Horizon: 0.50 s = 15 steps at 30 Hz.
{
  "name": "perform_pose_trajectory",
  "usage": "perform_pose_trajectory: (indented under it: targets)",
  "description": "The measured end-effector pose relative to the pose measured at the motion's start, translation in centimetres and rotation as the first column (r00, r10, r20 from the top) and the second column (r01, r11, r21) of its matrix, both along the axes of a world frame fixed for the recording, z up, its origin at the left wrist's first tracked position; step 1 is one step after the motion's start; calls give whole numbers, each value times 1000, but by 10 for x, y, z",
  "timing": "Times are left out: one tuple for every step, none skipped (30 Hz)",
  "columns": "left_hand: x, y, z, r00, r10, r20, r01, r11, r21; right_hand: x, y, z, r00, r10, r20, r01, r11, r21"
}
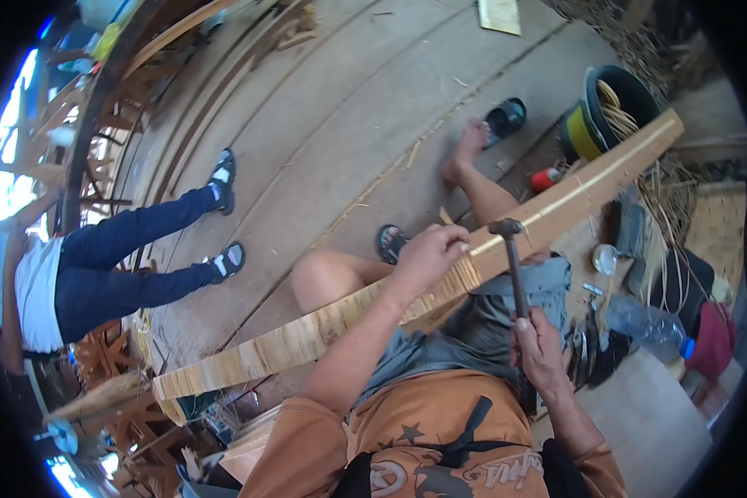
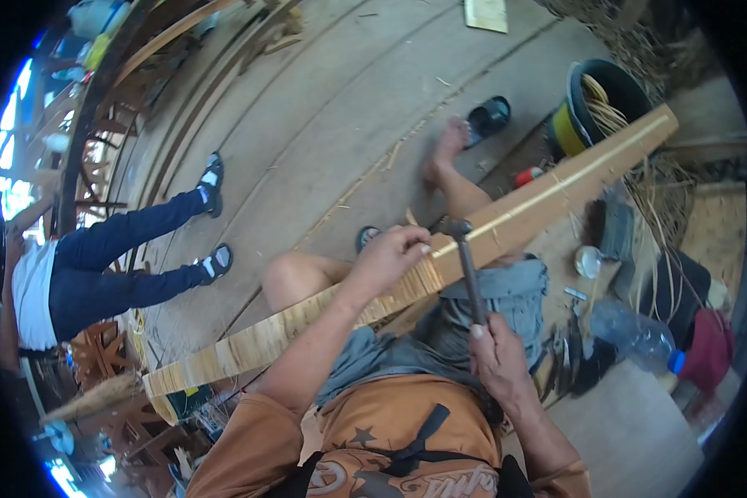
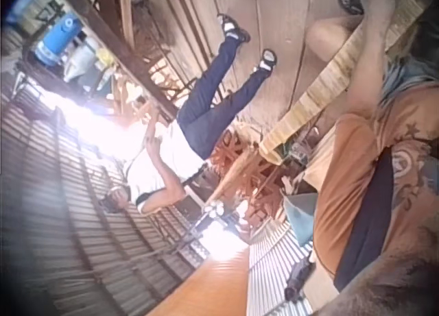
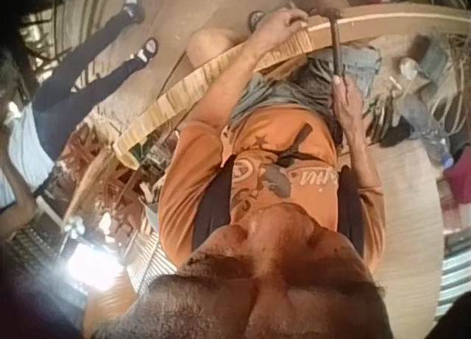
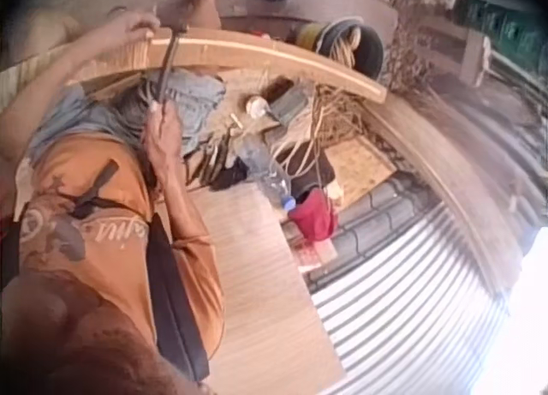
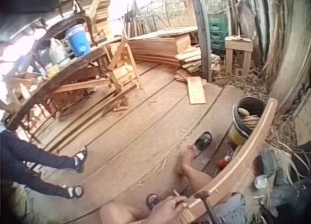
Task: Weaving thin strips of material around a wooden furniture component and securing them with a hammer and nails.
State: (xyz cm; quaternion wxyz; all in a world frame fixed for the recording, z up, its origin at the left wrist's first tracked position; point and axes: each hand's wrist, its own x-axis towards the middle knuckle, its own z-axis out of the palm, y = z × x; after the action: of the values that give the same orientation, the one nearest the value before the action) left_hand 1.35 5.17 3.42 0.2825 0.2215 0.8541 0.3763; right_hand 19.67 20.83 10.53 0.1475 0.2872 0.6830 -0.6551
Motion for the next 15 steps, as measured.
perform_pose_trajectory:
  targets:
    - [0, 2, 1, 1000, 2, 14, -2, 1000, -29, -1, 1, 1, 1000, 26, -2, -25, 999, 19]
    - [1, 4, -4, 1000, 3, 25, -2, 1000, -15, 0, 1, -4, 997, 25, 71, -26, 1000, 13]
    - [4, 6, -7, 1000, -7, 19, 7, 1000, -20, -1, 2, -7, 991, 64, 117, -68, 997, 31]
    - [6, 8, -9, 1000, -13, 12, 13, 1000, -27, 0, 3, -12, 981, 105, 163, -114, 992, 45]
    - [5, 7, -11, 1000, -11, 21, 11, 1000, 9, 1, 5, -18, 971, 174, 166, -185, 981, 55]
    - [6, 7, -12, 1000, -11, 26, 11, 1000, 10, 1, 7, -18, 970, 173, 171, -185, 981, 55]
    - [7, 7, -12, 1000, -7, 21, 7, 1000, 12, -1, 8, -15, 972, 169, 164, -182, 981, 64]
    - [7, 6, -10, 1000, 2, 15, -2, 1000, 10, -2, 8, -13, 973, 170, 156, -183, 981, 68]
    - [6, 5, -8, 1000, 3, 15, -3, 1000, -6, -4, 8, -6, 971, 175, 161, -187, 980, 65]
    - [7, 4, -6, 1000, 7, 21, -7, 1000, -8, -6, 8, 4, 981, 165, 101, -174, 980, 96]
    - [6, 4, -4, 1000, 4, 19, -4, 1000, -14, -7, 8, 9, 988, 152, 40, -156, 979, 131]
    - [6, 4, -4, 1000, 2, 18, -1, 1000, -20, -6, 7, 6, 987, 154, 44, -158, 978, 133]
    - [7, 3, -8, 1000, 3, 21, -2, 1000, -17, -4, 5, 1, 986, 169, -7, -165, 968, 187]
    - [7, 4, -11, 1000, 10, 1, -10, 1000, -3, -1, 4, -3, 981, 184, -55, -166, 956, 242]
    - [8, 4, -13, 1000, 18, -19, -18, 1000, 11, -6, 9, -8, 945, 295, 139, -321, 916, 241]
